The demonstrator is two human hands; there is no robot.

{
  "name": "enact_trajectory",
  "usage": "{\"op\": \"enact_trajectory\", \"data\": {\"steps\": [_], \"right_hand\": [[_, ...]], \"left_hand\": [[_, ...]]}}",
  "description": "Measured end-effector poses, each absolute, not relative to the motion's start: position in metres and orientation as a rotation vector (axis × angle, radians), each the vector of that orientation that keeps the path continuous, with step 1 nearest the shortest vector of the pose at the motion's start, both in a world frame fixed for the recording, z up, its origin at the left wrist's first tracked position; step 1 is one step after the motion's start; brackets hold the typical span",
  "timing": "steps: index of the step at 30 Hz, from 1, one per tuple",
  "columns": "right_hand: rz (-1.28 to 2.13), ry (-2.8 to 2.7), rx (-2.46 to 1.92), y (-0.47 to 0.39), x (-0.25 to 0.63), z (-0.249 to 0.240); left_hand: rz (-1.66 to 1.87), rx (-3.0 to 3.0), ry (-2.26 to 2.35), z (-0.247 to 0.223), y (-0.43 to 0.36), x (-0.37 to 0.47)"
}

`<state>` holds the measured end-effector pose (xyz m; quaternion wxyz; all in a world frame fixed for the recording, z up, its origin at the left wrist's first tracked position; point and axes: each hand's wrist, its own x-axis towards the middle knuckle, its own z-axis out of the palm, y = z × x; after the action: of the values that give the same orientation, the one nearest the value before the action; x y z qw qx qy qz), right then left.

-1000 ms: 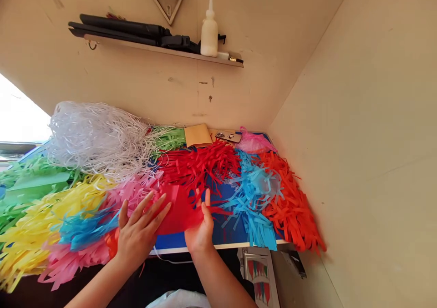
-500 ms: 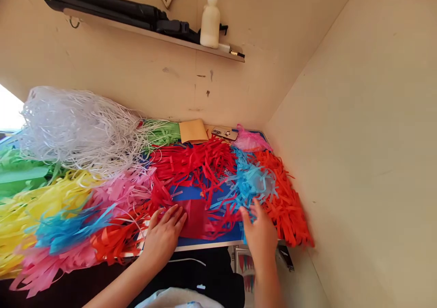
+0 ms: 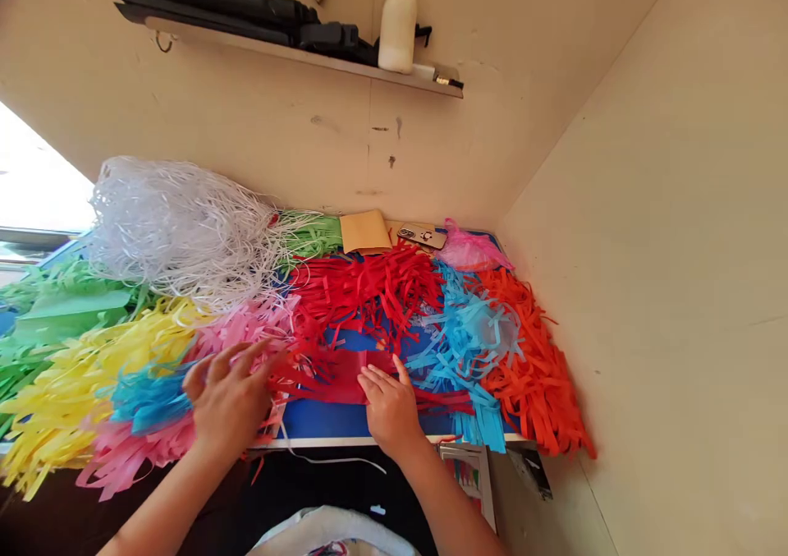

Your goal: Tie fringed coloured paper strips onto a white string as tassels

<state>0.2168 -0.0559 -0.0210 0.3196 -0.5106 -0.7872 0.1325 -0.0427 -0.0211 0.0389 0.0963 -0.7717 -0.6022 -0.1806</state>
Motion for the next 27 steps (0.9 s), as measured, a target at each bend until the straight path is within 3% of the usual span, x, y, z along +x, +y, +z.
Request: {"op": "enact_trajectory", "data": {"steps": [4,7,13,19,27], "right_hand": [[0.519,-2.133,-1.333,-0.060,0.218,-0.015],[0.553,-2.120,-1.313,-0.063,0.214,-0.016],[0.660,-2.001,-1.377,-0.066,0.233,-0.012],[0.412,-1.904,-1.953,-0.047,0.235,-0.002],[0.233,-1.903,-2.039,-0.038,0.227,-0.011]], "left_hand": [[-0.582,-2.641,-1.475,0.062,-0.040,-0.030],[-0.527,-3.070,-1.114,0.048,-0.050,0.008],[-0.594,-3.099,-1.452,-0.008,-0.035,0.020],[-0.403,-2.865,-1.915,0.006,-0.012,0.018],[-0.166,-2.729,-1.997,0.013,0.007,0.036]]}}
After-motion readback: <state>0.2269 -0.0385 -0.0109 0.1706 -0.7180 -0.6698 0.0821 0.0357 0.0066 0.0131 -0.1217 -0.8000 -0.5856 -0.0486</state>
